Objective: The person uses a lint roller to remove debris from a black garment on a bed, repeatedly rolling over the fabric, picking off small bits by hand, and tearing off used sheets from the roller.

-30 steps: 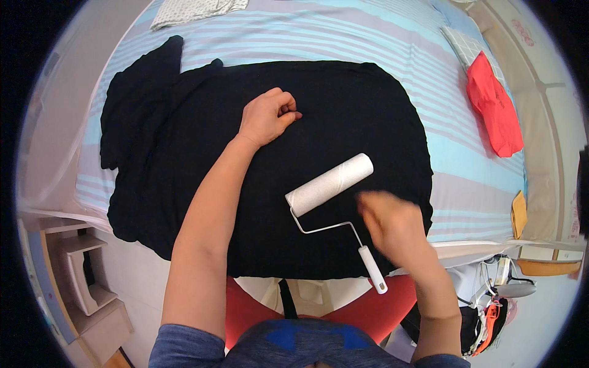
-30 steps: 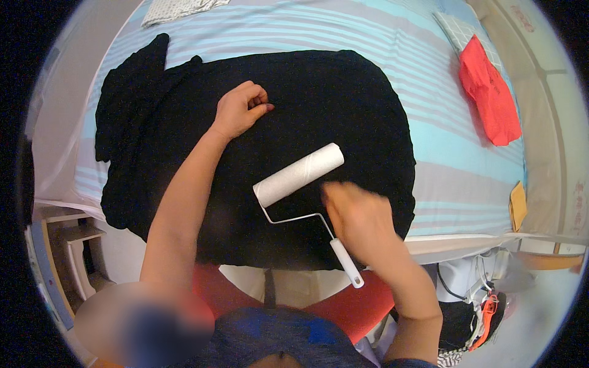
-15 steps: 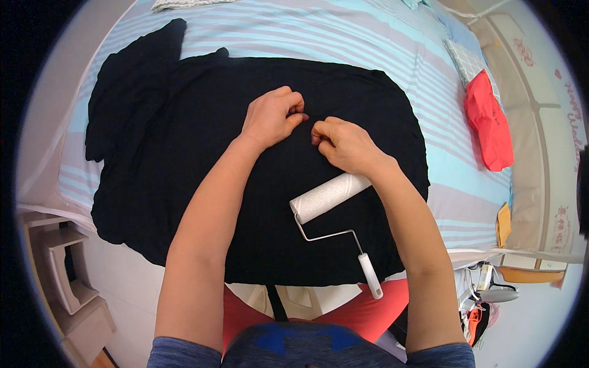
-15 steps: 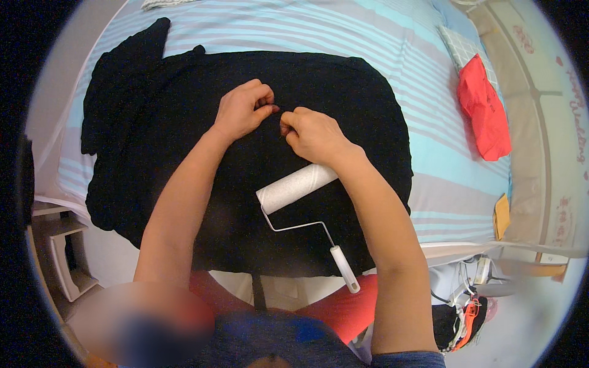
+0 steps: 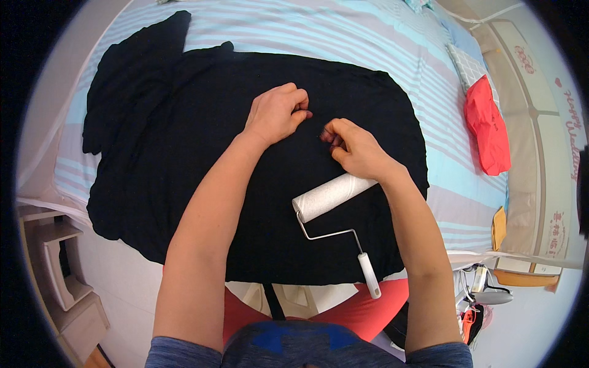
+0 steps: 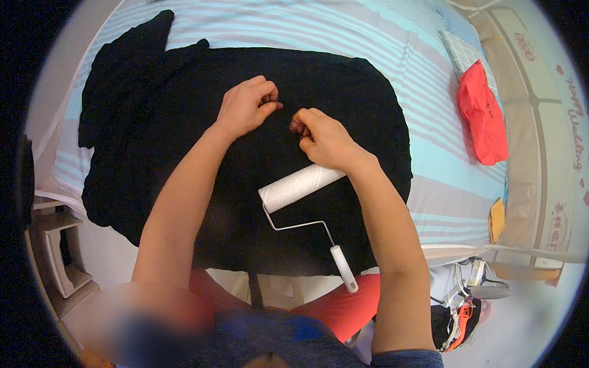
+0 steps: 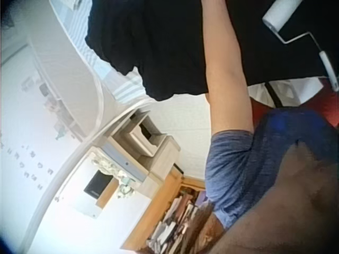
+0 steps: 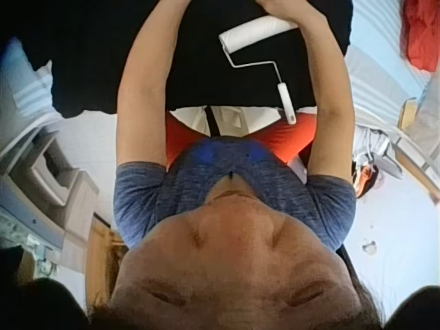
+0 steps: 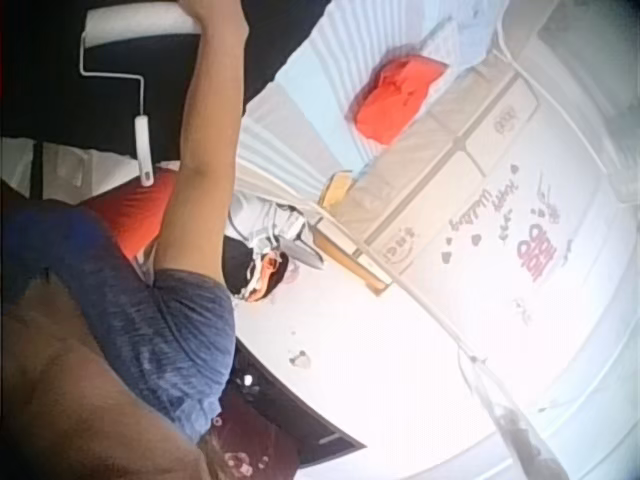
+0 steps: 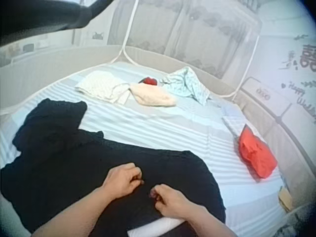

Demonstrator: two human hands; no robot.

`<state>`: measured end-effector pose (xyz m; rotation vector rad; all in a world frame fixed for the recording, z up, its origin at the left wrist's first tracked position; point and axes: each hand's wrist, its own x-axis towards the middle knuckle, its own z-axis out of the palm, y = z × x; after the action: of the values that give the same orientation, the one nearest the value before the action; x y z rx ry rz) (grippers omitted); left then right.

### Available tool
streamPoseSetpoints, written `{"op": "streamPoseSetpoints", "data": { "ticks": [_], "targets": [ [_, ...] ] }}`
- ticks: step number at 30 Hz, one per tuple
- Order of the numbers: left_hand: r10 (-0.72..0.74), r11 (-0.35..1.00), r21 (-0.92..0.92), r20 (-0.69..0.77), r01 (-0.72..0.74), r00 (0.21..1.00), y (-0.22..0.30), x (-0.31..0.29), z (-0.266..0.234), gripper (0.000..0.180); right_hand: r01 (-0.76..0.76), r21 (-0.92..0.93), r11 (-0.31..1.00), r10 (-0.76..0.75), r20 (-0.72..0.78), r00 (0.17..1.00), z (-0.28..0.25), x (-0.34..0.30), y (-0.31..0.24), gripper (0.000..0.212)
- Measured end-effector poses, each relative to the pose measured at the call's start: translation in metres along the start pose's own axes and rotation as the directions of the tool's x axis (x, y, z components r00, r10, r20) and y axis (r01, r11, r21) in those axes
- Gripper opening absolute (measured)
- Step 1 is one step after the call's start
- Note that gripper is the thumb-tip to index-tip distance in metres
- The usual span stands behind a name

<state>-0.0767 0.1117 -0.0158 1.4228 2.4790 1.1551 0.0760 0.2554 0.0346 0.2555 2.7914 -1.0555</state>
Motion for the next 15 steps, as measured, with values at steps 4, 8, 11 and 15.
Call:
{"op": "streamPoseSetpoints", "data": {
  "ticks": [4, 8, 11, 15],
  "targets": [
    [-0.023, 1.0, 0.015, 0.014, 0.023, 1.0, -0.0005, 0.0001, 0.0001, 0.016, 0.116, -0.069, 0.991, -0.118, -0.013, 0.993, 0.003, 0.0004, 0.004, 0.023],
    [-0.028, 0.999, 0.022, 0.018, 0.028, 0.999, 0.0018, 0.0001, -0.0002, 0.016, 0.041, -0.106, 0.994, -0.033, 0.069, 0.997, -0.0011, -0.0024, 0.0023, 0.021],
    [-0.02, 1.0, 0.016, 0.02, 0.02, 1.0, 0.0027, -0.0001, -0.001, 0.016, 0.046, -0.082, 0.996, -0.047, -0.011, 0.999, 0.0035, -0.0036, 0.0022, 0.018],
    [-0.025, 1.0, 0.01, 0.016, 0.025, 1.0, 0.0008, 0.0001, 0.0006, 0.016, 0.086, -0.12, 0.989, -0.076, 0.084, 0.994, -0.0023, -0.0015, 0.0047, 0.022]
  ]
}}
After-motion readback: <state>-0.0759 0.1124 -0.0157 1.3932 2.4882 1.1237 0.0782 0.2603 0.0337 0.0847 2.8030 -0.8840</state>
